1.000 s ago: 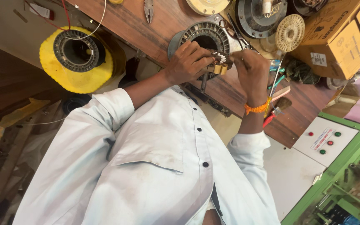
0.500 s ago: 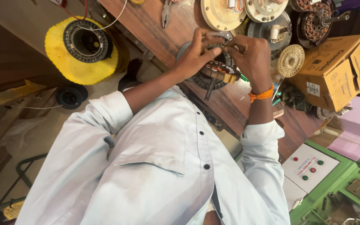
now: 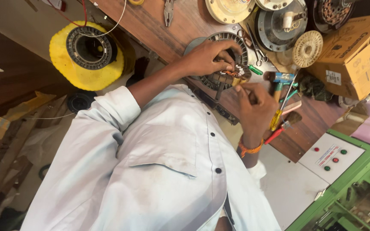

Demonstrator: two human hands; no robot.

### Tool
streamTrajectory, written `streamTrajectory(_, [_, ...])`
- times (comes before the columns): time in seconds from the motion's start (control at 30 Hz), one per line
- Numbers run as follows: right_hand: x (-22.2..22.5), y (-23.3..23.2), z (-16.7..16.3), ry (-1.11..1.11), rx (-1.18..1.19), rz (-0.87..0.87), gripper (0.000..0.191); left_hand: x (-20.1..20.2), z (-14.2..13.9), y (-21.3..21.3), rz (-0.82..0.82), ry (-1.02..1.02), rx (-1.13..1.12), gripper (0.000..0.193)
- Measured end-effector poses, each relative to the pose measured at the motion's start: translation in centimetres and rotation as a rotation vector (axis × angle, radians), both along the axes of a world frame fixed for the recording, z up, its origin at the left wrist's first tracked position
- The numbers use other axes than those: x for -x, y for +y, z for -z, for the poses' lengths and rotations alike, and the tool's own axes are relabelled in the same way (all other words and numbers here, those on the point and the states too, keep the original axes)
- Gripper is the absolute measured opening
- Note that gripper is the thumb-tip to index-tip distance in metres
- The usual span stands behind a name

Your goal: The person works on an electric motor armature at a cluttered workbench, holding and turning the rotor while fitting components into its slots by hand. They use a screwdriver to work on the armature and use scissors and pliers on the motor parts, adjusting the piece repeatedly with both hands.

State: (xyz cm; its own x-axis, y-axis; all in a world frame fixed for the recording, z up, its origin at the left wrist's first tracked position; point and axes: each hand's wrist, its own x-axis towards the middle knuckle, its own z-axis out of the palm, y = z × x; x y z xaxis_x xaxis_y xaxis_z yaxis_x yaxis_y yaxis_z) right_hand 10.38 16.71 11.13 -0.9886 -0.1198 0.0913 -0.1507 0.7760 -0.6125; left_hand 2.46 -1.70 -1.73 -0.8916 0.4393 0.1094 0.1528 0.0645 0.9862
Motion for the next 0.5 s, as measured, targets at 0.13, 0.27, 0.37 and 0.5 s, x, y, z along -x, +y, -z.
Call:
streamTrajectory(0.13, [-2.5, 0.4, 2.6, -0.152, 0.324, 0.234, 0.008, 0.4, 0.3, -0.5, 0.056, -0.001, -0.078, 0.020])
streamTrajectory(0.27, [-3.8, 1.1, 4.9, -0.237, 0.551, 0.313, 0.011, 0.7, 0.0, -0.9, 0.110, -0.039, -0.138, 0.023])
streamTrajectory(0.37, [-5.0, 0.9, 5.8, -0.271, 0.532, 0.322, 0.011, 0.5, -0.3, -1.0, 0.085, -0.017, -0.114, 0.030])
streamTrajectory(0.5, [-5.2, 0.3, 6.7, -0.314, 0.483, 0.323, 0.010, 0.1, 0.1, -0.9, 0.065, -0.012, -0.100, 0.036])
